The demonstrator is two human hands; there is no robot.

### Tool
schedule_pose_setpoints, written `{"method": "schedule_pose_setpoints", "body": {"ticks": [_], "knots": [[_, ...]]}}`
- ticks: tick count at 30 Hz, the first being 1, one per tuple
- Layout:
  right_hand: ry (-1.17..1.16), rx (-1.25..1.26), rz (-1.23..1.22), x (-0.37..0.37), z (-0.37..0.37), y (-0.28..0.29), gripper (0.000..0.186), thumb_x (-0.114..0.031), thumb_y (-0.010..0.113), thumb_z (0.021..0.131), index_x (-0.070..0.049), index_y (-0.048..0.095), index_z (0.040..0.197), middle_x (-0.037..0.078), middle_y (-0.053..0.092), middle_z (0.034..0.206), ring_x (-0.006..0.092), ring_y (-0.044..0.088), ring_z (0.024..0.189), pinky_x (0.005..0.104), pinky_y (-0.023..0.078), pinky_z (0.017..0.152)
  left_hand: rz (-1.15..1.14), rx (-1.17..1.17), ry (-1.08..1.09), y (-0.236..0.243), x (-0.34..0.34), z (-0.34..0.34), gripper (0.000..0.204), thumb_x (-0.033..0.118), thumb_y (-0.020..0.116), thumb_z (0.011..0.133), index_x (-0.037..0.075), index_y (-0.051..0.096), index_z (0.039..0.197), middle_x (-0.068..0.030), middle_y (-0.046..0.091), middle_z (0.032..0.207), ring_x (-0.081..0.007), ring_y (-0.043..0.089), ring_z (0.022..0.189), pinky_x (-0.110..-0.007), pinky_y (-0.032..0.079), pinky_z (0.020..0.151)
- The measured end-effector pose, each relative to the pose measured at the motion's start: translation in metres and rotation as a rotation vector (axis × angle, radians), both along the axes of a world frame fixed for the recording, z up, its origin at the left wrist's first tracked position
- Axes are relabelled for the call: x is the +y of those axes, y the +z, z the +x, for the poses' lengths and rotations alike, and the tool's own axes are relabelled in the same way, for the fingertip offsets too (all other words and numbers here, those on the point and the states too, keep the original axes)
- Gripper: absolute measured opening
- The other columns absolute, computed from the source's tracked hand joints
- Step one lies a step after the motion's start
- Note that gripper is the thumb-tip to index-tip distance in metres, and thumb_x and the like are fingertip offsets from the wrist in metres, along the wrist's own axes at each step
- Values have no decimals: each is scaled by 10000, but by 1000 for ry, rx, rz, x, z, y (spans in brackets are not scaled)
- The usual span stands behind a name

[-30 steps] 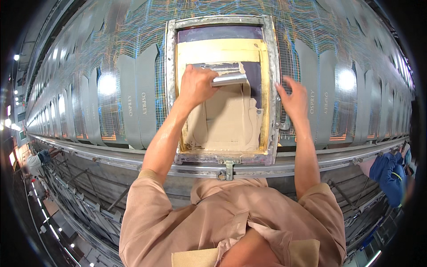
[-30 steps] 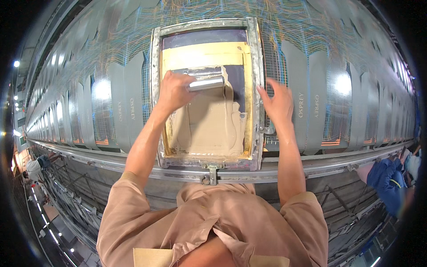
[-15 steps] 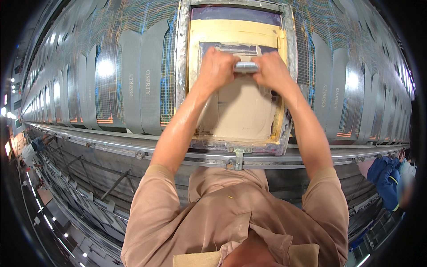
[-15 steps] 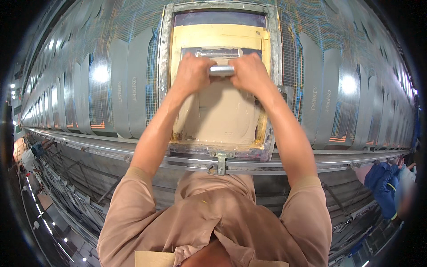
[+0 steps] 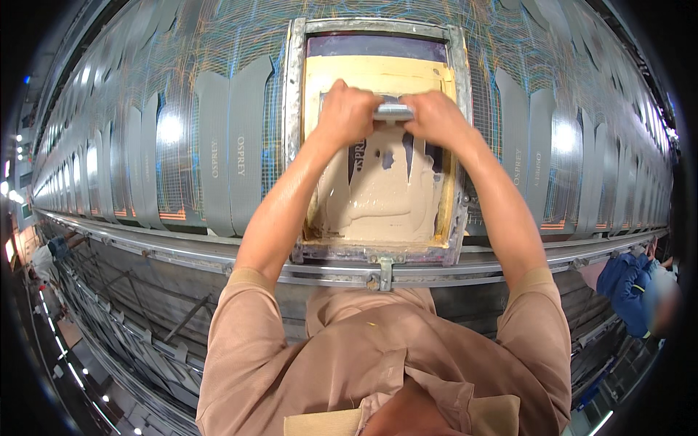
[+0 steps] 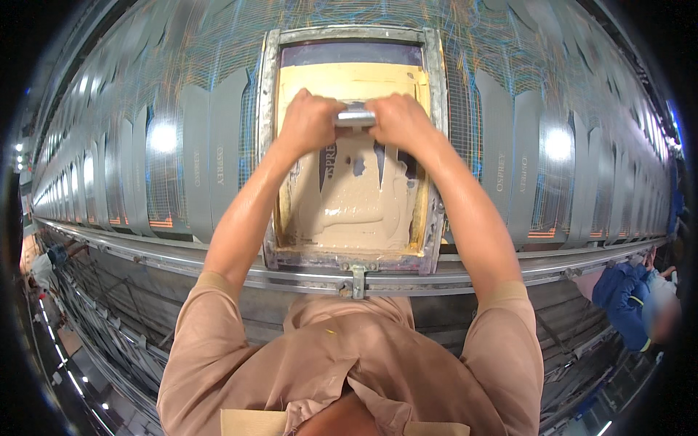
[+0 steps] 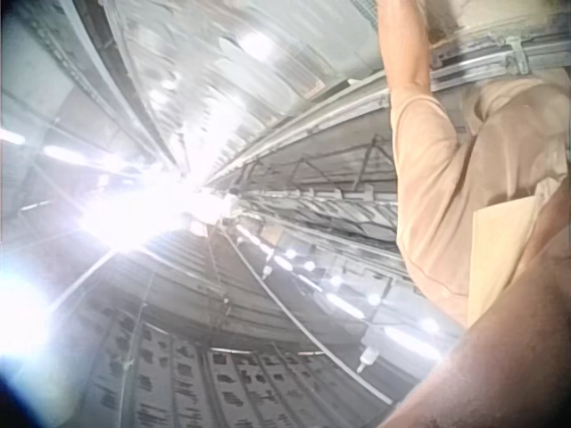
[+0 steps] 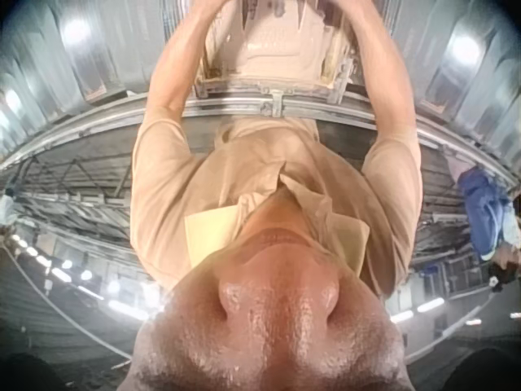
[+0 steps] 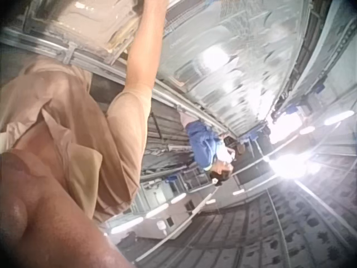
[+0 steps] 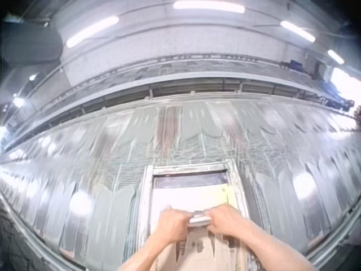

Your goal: The person uses a squeegee to spread a thick beige paste across a screen printing frame labeled 'OSPREY'. The person repeatedly pulls the paste from the bottom to the top of the frame, smoothing the surface in a repetitive motion.

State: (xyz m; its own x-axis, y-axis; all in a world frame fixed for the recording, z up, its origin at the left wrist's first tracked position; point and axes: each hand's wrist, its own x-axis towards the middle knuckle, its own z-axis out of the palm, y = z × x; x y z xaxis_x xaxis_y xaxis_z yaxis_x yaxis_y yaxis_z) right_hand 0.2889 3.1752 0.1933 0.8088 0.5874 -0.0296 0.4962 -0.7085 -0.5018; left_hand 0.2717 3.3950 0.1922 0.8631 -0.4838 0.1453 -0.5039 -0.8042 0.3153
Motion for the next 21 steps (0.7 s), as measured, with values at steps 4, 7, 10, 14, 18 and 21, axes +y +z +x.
{"method": "schedule_pose_setpoints", "body": {"ticks": [4,7,10,14,18,21], "knots": [[-42,115,-69,8,44,2,202,-135,760,697,-61,718,880,197,723,843,379,709,847,474,569,771,-6,58,29,-10,3,42,266,305,876,672,110,745,796,-106,695,692,-320,663,686,-422,455,766],[-67,141,-46,9,40,-5,203,-138,760,696,-48,715,872,204,720,838,386,707,839,471,569,765,-55,-1,39,-16,1,41,211,283,862,677,133,732,747,-102,671,642,-313,636,618,-418,447,748],[-67,81,-14,8,28,-7,164,-128,754,695,-53,705,833,207,705,803,400,694,797,476,558,737,-109,-9,44,-13,-2,24,234,277,880,667,118,733,756,-117,666,638,-333,625,613,-417,446,736],[-10,48,134,-1,-51,-11,116,-96,746,674,-70,675,762,198,672,735,427,656,733,487,533,693,-154,16,46,-15,-6,-60,208,185,875,642,109,737,778,-109,663,655,-307,611,624,-411,405,721],[46,103,-18,-6,-147,-8,180,-103,749,686,-99,685,853,113,672,781,317,648,837,431,453,853,-125,56,42,-12,-8,-154,176,95,809,630,138,696,757,-58,661,696,-256,619,662,-401,377,715],[28,54,31,-9,-158,-6,219,-140,781,697,-110,696,897,90,669,822,300,633,881,414,441,871,-122,32,53,-11,-10,-164,181,94,800,634,147,704,778,-46,669,733,-248,632,691,-394,379,714]]}}
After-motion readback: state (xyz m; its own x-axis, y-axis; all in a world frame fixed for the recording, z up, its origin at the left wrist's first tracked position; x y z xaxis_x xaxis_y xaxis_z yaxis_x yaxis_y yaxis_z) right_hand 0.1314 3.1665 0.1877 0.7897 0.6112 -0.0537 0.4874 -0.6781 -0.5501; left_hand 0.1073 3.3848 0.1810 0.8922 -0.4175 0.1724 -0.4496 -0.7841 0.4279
